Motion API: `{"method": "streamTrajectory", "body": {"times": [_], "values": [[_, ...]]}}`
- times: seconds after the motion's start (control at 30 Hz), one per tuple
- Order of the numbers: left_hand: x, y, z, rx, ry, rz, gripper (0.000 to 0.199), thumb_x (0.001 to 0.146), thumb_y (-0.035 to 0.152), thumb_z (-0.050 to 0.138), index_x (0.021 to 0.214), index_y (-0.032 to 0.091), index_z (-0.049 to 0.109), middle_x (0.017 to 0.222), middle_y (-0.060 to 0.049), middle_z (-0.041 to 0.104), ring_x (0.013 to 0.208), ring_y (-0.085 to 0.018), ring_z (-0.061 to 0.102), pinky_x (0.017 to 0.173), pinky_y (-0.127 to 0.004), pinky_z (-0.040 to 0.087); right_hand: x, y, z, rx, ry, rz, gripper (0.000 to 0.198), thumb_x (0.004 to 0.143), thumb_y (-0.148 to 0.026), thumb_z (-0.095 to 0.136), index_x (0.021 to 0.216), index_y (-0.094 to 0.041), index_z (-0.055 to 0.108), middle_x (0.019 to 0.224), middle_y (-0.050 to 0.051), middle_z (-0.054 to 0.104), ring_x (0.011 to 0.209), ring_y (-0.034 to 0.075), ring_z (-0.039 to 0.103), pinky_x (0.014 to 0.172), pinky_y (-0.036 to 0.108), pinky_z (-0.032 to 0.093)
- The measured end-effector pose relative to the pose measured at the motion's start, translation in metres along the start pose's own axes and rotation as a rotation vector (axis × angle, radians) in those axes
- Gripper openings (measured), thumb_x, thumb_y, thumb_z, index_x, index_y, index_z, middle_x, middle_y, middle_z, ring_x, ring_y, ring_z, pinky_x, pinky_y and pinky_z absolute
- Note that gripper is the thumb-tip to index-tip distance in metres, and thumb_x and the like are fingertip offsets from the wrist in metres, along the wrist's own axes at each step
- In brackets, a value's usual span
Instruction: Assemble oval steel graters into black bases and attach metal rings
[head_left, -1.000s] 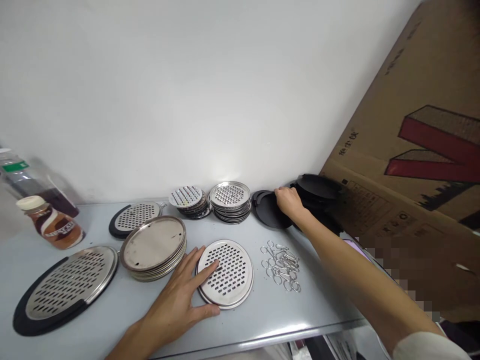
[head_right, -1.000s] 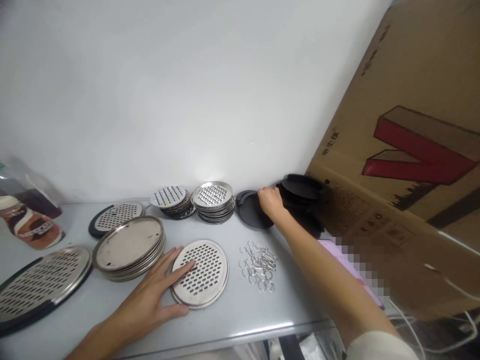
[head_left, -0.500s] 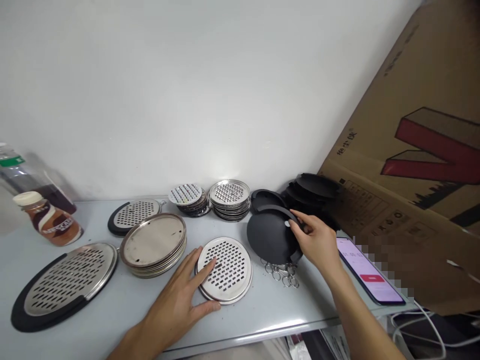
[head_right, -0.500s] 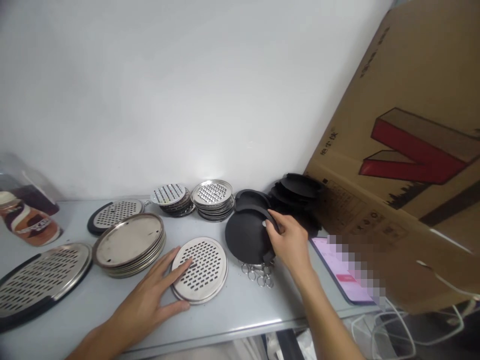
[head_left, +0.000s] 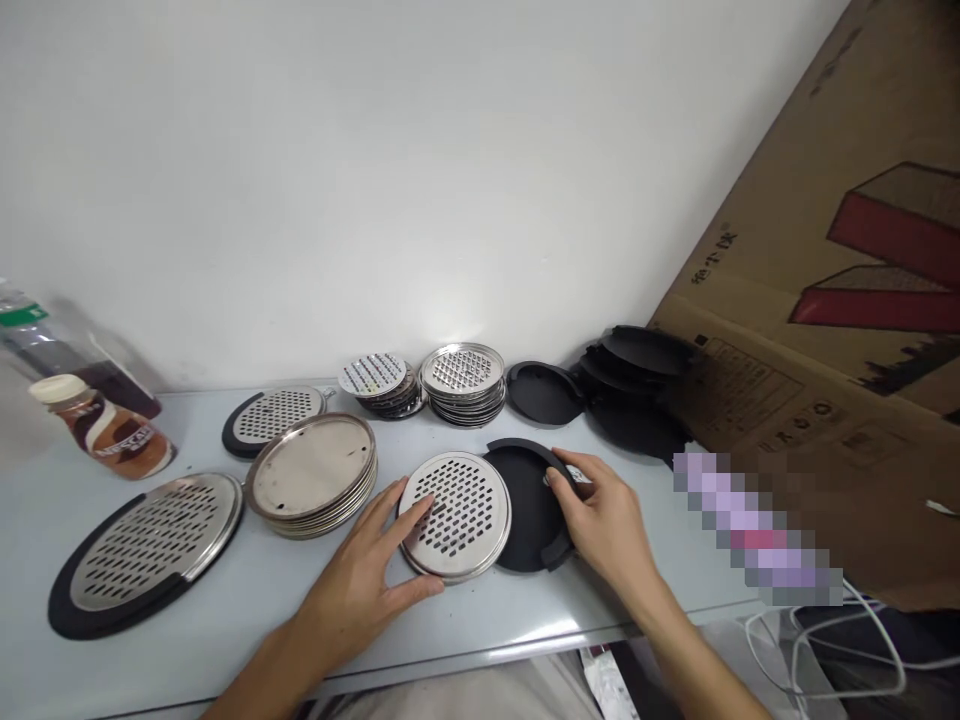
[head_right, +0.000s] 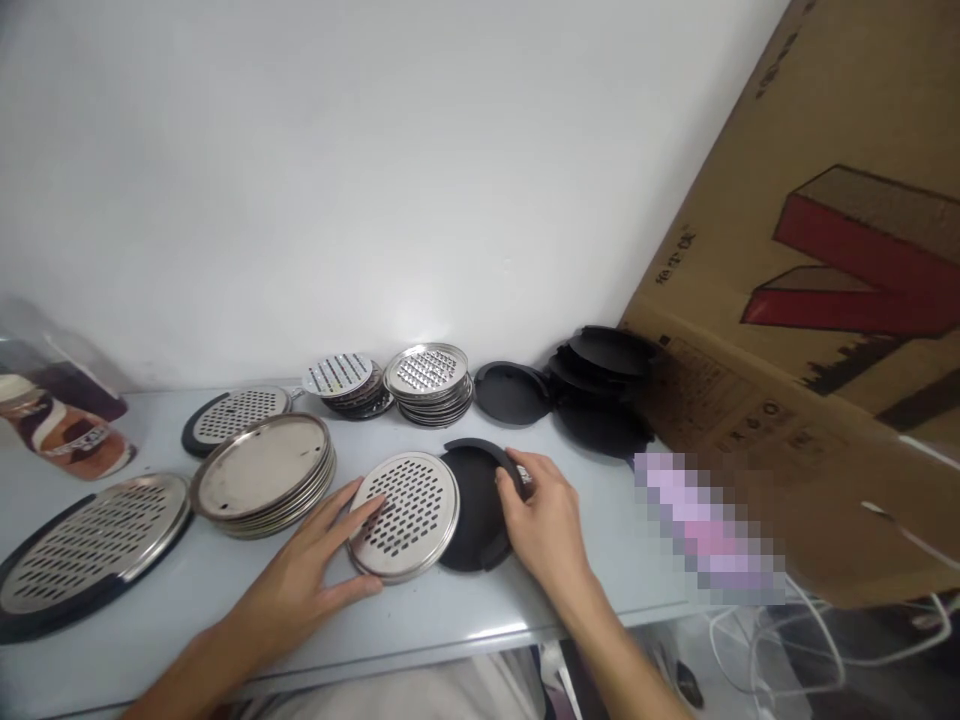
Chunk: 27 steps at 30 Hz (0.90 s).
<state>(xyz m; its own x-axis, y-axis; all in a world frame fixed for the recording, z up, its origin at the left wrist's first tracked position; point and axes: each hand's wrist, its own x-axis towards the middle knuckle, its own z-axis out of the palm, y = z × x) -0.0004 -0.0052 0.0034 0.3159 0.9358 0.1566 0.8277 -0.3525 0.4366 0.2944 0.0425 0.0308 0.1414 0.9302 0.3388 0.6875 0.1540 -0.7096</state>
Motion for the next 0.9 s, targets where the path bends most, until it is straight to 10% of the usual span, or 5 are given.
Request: {"method": "streamTrajectory", "body": {"times": [0.23, 0.4, 0.9], "values": [[0.001, 0.004, -0.007, -0.025, -0.036, -0.012, 0.068, 0.083, 0.047, 0.066, 0.144, 0.036, 0.039, 0.158, -0.004, 0.023, 0.141, -0.036, 0.028, 0.110, -0.053, 0.035, -0.025, -0.008, 0.007, 0.038, -0.302, -0.125, 0.056, 0.082, -0.046, 0.065, 0.131, -0.022, 0.054, 0.137, 0.012, 0.052, 0.115, 0.032, 0.055, 0.093, 0.048, 0.049], [0.002, 0.006, -0.009, -0.037, -0.061, -0.005, 0.066, 0.084, 0.049, 0.063, 0.144, 0.036, 0.039, 0.160, -0.003, 0.016, 0.143, -0.035, 0.024, 0.112, -0.053, 0.032, -0.034, 0.003, -0.006, 0.210, -0.513, -0.062, 0.083, 0.071, -0.033, 0.076, 0.144, -0.030, 0.037, 0.149, 0.013, 0.038, 0.072, 0.018, 0.064, 0.071, 0.041, 0.058], [0.014, 0.012, -0.004, -0.072, -0.022, 0.017, 0.076, 0.079, 0.043, 0.071, 0.145, 0.033, 0.036, 0.158, -0.004, 0.025, 0.143, -0.032, 0.025, 0.114, -0.051, 0.030, -0.040, -0.003, 0.003, 0.213, -0.472, -0.049, 0.085, 0.067, -0.033, 0.078, 0.143, -0.028, 0.041, 0.136, 0.012, 0.053, 0.062, 0.015, 0.061, 0.062, 0.035, 0.057]]}}
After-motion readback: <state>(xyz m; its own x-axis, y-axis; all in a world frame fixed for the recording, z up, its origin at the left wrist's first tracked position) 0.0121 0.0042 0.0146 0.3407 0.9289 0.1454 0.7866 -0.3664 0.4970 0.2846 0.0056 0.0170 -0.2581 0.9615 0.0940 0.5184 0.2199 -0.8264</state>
